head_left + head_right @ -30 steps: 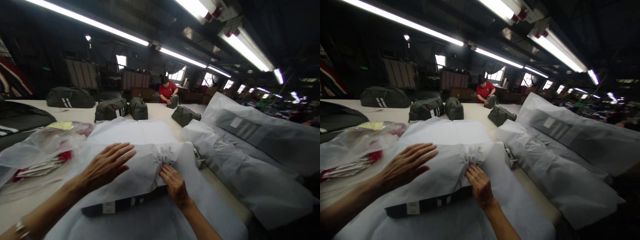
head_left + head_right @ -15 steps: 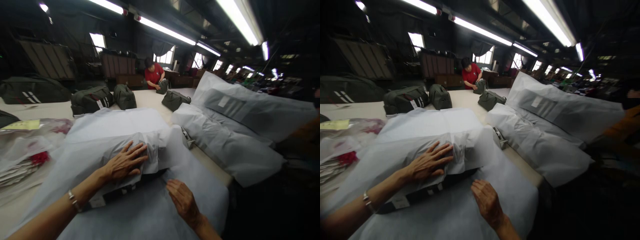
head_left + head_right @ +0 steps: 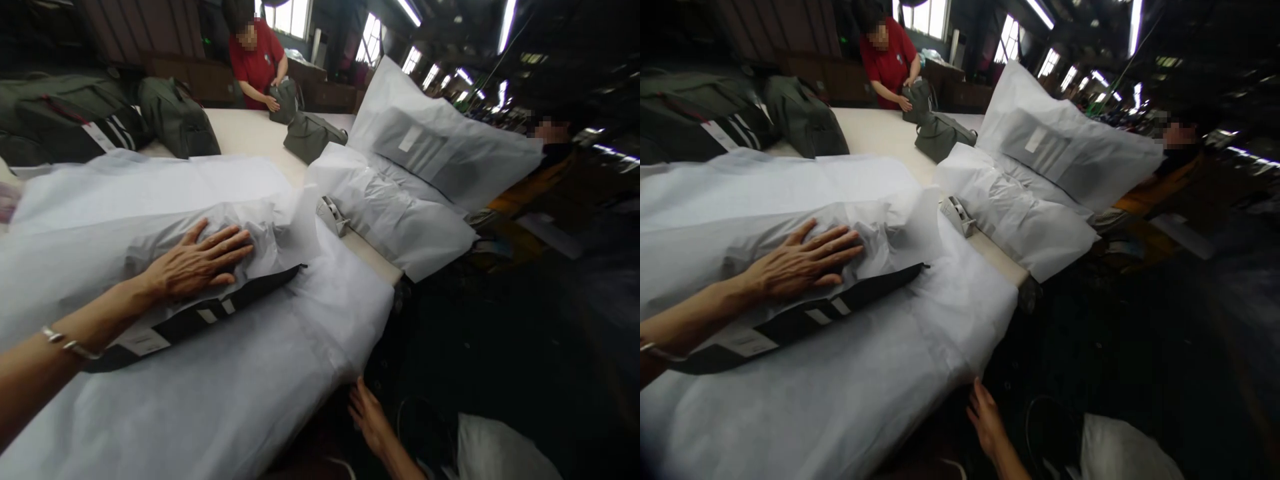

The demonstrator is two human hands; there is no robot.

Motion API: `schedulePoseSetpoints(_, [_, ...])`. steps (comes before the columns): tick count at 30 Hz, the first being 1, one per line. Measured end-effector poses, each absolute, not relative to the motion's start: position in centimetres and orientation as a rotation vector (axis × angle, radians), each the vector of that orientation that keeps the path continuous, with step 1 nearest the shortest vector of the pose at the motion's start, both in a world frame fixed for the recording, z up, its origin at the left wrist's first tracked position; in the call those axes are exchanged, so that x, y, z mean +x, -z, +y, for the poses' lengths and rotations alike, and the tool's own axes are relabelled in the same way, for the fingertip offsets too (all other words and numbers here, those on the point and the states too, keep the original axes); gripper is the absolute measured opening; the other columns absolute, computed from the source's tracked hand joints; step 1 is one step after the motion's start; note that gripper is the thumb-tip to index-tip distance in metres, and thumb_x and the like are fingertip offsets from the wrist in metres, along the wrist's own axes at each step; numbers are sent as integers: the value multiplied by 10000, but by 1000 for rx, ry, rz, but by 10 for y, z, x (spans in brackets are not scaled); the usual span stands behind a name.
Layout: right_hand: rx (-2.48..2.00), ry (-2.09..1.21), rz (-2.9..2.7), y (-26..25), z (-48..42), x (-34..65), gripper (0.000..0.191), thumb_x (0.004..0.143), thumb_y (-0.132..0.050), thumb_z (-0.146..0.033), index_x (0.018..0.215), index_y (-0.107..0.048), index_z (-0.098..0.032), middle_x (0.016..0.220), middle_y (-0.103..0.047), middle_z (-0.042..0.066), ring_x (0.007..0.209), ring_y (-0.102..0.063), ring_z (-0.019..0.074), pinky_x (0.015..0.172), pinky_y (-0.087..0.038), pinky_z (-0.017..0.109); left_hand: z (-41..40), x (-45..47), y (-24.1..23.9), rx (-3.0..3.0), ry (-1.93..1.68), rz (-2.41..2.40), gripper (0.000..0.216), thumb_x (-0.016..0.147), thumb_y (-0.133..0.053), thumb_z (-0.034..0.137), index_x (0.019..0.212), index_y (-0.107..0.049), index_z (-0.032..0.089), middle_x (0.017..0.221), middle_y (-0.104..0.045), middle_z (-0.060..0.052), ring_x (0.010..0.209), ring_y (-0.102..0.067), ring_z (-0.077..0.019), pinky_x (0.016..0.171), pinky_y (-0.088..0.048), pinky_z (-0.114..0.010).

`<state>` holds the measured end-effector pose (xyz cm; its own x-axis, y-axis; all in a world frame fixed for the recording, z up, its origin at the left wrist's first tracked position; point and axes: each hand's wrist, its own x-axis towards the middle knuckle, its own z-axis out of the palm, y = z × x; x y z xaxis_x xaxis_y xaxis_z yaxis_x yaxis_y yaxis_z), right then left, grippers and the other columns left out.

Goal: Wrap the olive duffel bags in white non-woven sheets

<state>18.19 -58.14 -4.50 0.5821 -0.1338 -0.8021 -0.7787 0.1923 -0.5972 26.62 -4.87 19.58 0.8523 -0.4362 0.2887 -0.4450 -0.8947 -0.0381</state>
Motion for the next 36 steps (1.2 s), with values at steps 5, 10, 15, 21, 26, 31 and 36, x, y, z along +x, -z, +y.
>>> schedulePoseSetpoints(5, [-1121, -698, 848, 62, -552, 165, 991, 452, -734, -826, 1236, -581, -240, 1537, -389, 151, 1433, -320, 324, 1023, -412, 437, -49, 267, -193, 3017, -504, -770, 584, 1004, -240, 572, 1494, -329, 266, 1598, -291, -56, 1481, -216, -252, 1187, -37, -594])
schedulePoseSetpoints(10, [-967, -774, 738, 56, -531, 148, 856, 499, -762, -777, 1157, -636, -244, 1240, -663, 94, 1178, -577, 278, 949, -436, 407, -50, 267, -191, 3061, -509, -790, 583, 1016, -208, 531, 1498, -315, 222, 1621, -225, -74, 1494, -158, -251, 1182, -31, -591])
schedulePoseSetpoints(15, [-824, -706, 735, 37, -533, 128, 547, 602, -842, -594, 929, -674, -189, 891, -726, 50, 890, -652, 209, 899, -470, 384, -55, 265, -196, 3080, -504, -760, 614, 1020, -162, 555, 1485, -334, 192, 1623, -217, -82, 1494, -142, -246, 1181, -13, -580])
schedulePoseSetpoints(21, [-705, -699, 619, 14, -539, 123, 590, 593, -849, -588, 1015, -681, -211, 1101, -718, 70, 1089, -623, 244, 1009, -439, 426, -63, 263, -203, 3059, -427, -713, 707, 983, -189, 669, 1464, -349, 175, 1630, -185, -61, 1478, -179, -275, 1166, -36, -600])
schedulePoseSetpoints(26, [-613, -701, 481, -11, -538, 123, 613, 641, -827, -578, 1123, -664, -238, 1268, -664, 72, 1272, -526, 279, 1053, -411, 442, -65, 265, -202, 3049, -411, -694, 739, 963, -203, 696, 1454, -366, 169, 1622, -214, -75, 1478, -181, -274, 1171, -26, -590])
schedulePoseSetpoints(31, [-733, -730, 442, -30, -532, 120, 556, 667, -835, -513, 1122, -670, -240, 1227, -689, 78, 1166, -607, 290, 951, -494, 440, -71, 257, -212, 3079, -384, -648, 640, 992, -294, 620, 1444, -389, 176, 1602, -261, -100, 1475, -190, -269, 1168, -33, -597])
schedulePoseSetpoints(36, [-1202, -671, 423, -45, -530, 126, 395, 600, -847, -571, 804, -744, -249, 808, -759, 57, 844, -710, 295, 747, -576, 413, -73, 250, -220, 3116, -383, -620, 503, 1018, -379, 490, 1446, -405, 227, 1580, -329, -68, 1471, -223, -219, 1196, -5, -530])
